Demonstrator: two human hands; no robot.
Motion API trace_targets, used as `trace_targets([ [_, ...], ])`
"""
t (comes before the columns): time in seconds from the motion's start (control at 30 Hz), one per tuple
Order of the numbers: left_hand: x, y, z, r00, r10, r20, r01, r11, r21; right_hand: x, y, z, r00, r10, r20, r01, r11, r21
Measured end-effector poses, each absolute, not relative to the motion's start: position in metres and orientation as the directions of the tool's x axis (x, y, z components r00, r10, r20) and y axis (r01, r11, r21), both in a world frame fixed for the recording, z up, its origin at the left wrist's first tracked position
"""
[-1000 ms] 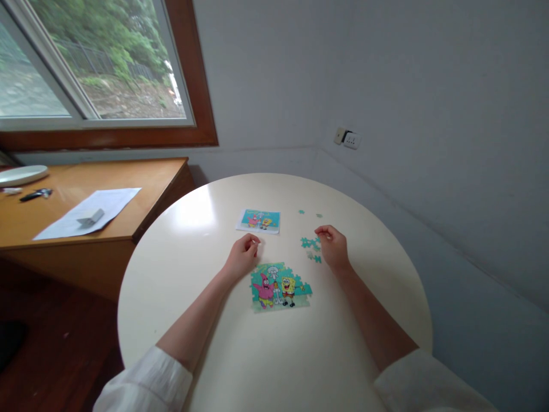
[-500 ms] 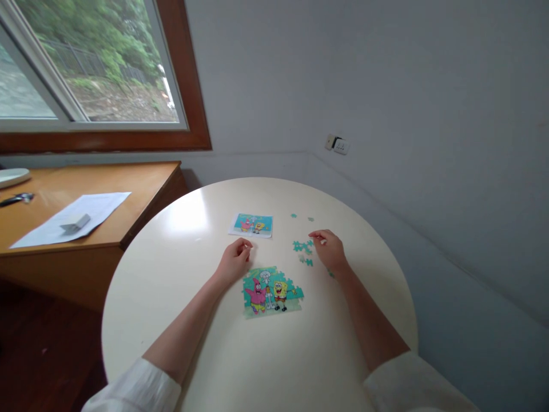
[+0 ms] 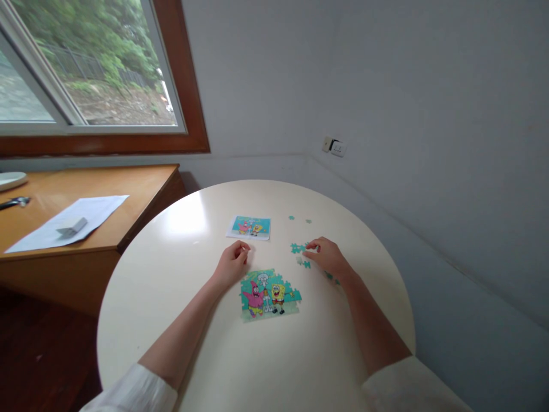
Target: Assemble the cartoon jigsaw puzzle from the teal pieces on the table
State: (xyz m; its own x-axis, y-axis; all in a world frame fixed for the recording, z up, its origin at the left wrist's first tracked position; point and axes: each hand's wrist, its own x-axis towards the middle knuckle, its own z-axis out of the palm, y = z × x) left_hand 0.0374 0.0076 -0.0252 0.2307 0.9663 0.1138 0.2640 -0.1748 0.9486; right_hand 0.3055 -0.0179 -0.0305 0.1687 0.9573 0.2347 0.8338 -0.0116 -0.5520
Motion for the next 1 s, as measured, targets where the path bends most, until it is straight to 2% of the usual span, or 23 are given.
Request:
trace_targets([
  [0.43,0.038,0.006,-0.023,0.222,0.968,0.118,0.269,-0.177,0.947,0.305,-0.016,-0.036,0.164,0.970,0.180,0.842,-0.042,-0.538],
  [0.63,0.037,0.007,-0.025,0.230,0.965,0.122,0.273,-0.184,0.944,0.301,-0.018,-0.035,0.166,0.965,0.204,0.809,-0.015,-0.587],
  [0.8,0.037,0.006,-0.024,0.232,0.966,0.113,0.271,-0.176,0.946,0.297,-0.019,-0.031,0.179,0.975,0.135,0.748,-0.046,-0.662],
  [1.0,0.037,0.006,-0.024,0.234,0.966,0.111,0.268,-0.174,0.948,0.295,-0.021,-0.028,0.180,0.974,0.139,0.716,-0.033,-0.697],
])
